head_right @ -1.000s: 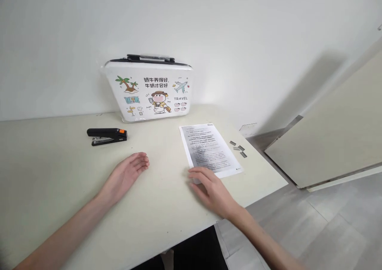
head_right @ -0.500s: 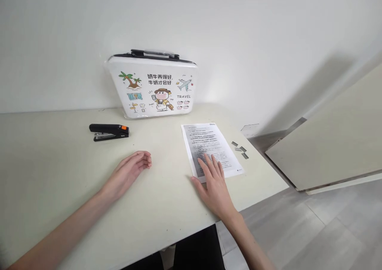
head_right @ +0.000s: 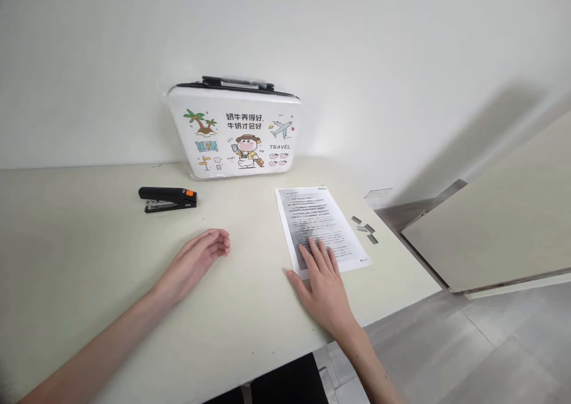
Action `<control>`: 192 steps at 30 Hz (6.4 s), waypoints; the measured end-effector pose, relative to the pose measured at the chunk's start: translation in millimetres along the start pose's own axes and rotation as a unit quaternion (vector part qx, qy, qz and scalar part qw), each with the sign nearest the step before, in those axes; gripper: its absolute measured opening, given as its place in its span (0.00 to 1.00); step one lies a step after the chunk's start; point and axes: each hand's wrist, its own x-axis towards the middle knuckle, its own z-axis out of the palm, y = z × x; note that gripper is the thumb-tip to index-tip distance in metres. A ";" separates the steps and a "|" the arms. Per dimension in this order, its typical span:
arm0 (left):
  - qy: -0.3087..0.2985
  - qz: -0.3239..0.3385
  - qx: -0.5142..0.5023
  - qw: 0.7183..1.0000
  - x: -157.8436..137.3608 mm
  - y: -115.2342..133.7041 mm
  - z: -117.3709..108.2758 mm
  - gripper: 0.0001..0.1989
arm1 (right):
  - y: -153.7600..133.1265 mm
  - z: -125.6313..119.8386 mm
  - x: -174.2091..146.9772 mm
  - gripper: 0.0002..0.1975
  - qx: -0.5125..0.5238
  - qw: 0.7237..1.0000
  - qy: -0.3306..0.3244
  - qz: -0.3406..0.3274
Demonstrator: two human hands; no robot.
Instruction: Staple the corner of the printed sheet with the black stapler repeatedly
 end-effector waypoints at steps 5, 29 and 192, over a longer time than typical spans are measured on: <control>-0.002 -0.004 0.006 1.000 0.2 -2.9 -3.0 0.14 | 0.5 1.3 -1.5 0.34 -0.011 1.000 -0.006 -0.006; -0.001 0.077 0.202 0.976 -3.3 -6.2 1.2 0.14 | -59.7 0.9 -26.7 0.32 0.024 0.998 -0.034 -0.051; -0.100 0.182 0.668 0.715 -36.4 30.7 -133.1 0.23 | -106.9 130.4 187.0 0.19 0.432 0.899 -0.010 -0.069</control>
